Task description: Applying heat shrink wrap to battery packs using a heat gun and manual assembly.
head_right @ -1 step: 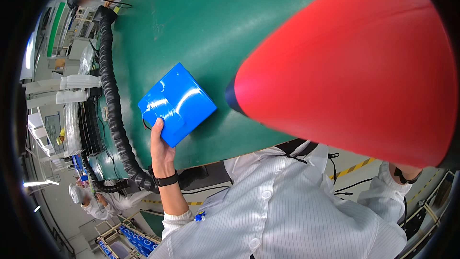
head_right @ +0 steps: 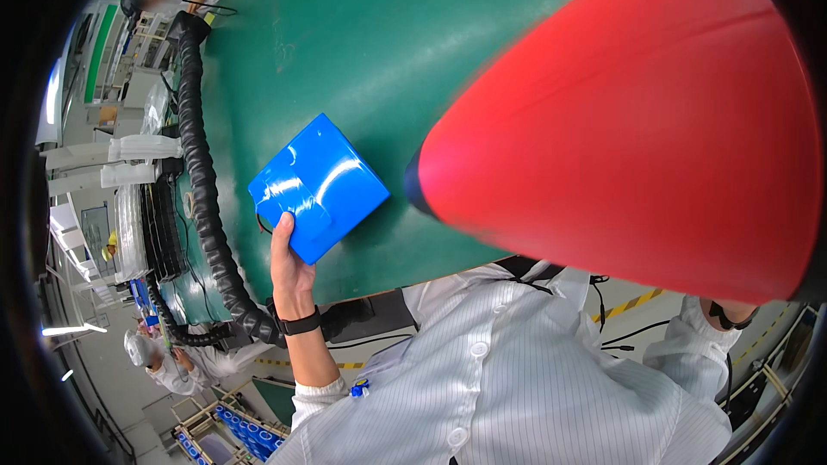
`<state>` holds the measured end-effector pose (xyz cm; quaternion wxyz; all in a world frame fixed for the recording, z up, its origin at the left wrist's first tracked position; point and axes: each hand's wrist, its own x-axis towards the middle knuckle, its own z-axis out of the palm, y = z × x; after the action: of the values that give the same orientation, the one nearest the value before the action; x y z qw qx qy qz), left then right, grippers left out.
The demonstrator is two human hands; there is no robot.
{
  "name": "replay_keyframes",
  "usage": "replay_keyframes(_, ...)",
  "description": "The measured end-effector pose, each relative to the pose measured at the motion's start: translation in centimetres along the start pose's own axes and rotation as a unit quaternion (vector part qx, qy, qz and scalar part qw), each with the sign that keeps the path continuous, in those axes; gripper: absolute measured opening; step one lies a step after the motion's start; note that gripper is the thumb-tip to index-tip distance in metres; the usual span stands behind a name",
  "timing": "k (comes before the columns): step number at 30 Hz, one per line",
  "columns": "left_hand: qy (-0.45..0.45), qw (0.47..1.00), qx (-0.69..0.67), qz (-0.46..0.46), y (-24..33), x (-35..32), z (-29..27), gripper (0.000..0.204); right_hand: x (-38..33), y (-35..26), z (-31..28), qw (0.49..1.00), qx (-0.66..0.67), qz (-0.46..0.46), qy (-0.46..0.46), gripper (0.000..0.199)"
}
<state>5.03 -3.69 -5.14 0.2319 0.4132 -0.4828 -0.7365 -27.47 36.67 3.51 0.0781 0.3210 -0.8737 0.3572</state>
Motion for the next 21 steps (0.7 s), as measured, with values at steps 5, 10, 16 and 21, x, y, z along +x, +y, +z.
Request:
replay_keyframes(5, 0.002, 1.0, 0.003, 0.001, 0.1, -0.1, 0.1, 0.075, 0.6, -0.3, 0.0, 1.0, -0.007, -0.011, 0.003, 0.06)
replay_keyframes(10, -0.002, 1.0, 0.002, 0.0, 0.2, -0.1, 0.3, 0.073, 1.1, -0.7, 0.1, 0.999, -0.019, -0.037, 0.001, 0.061)
replay_keyframes(16, -0.017, 0.999, 0.02, 0.021, 0.5, -0.4, 0.4, 0.067, 1.5, -2.7, 0.1, 0.991, -0.064, -0.117, -0.011, 0.062)
replay_keyframes(21, -0.03, 0.999, -0.016, 0.007, 0.4, -0.1, 0.5, 0.07, 1.3, -4.8, -0.2, 0.975, -0.117, -0.191, -0.015, 0.063)
